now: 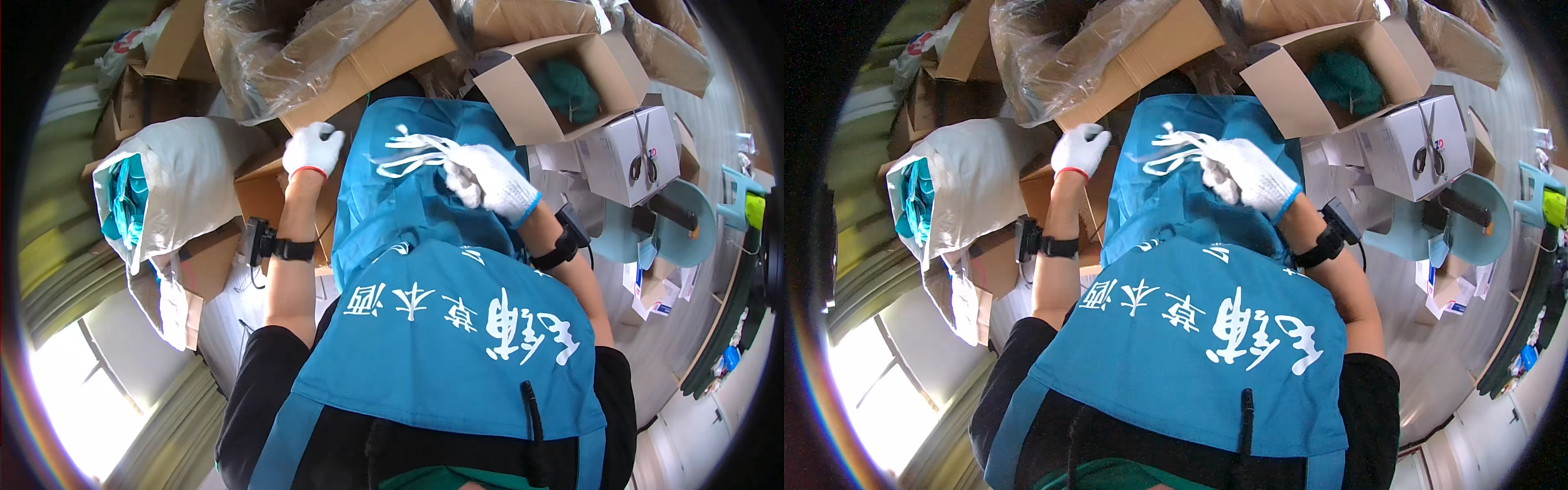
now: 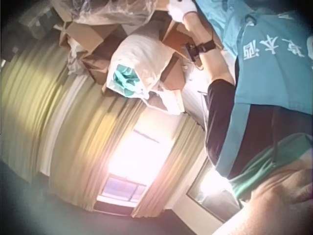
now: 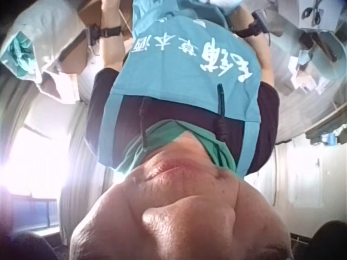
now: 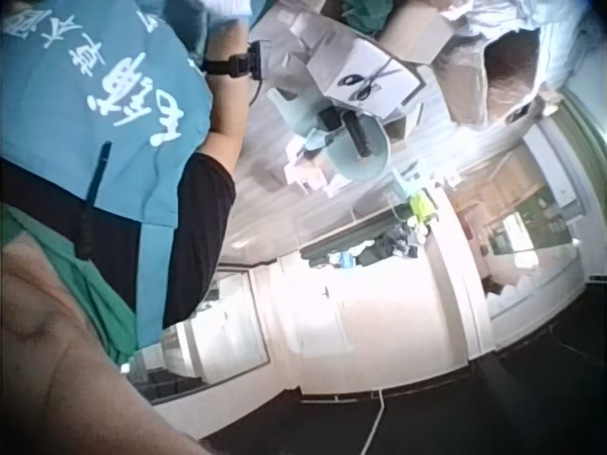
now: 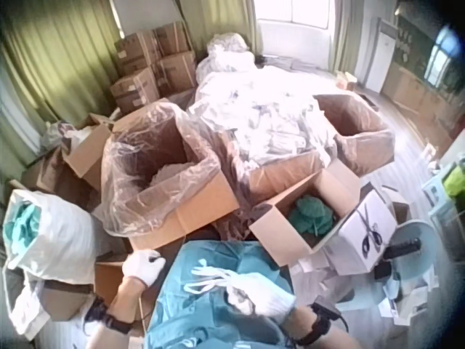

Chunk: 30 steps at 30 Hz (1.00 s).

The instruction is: Packing green surgical masks into individual plastic bags and organizing them in a cardboard box.

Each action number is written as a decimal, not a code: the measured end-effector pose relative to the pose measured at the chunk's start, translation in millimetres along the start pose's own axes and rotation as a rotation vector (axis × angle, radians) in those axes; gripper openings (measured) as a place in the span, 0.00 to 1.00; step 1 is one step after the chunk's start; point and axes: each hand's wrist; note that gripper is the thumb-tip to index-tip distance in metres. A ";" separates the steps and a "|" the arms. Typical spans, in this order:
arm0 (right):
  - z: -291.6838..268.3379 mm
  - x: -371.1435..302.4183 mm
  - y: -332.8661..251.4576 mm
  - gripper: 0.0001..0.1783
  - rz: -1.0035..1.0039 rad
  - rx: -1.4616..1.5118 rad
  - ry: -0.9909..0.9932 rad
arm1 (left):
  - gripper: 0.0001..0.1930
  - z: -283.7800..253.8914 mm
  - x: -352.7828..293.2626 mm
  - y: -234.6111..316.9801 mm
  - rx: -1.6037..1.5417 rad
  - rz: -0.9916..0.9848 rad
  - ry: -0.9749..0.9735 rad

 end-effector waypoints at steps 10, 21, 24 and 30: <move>11.4 -18.4 -45.9 0.21 -0.348 -1.210 0.023 | 0.36 1.1 -68.9 128.4 -0.717 0.963 -0.512; -27.2 -19.4 -60.1 0.19 0.212 -0.704 -0.162 | 0.09 8.4 -93.5 128.8 -0.431 0.700 -0.463; -41.6 -20.6 -50.4 0.24 -0.038 -0.622 -0.084 | 0.09 4.2 -92.8 126.9 -0.513 0.715 -0.412; -79.9 -23.6 -51.4 0.24 -0.433 -0.471 -0.069 | 0.18 -2.4 -87.3 122.4 -1.007 0.452 -0.744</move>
Point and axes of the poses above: each hand's wrist, its own x-axis towards the middle knuckle, its own z-axis out of the palm, y = z × x, and after that the axes turned 7 degrees about y, right-handed
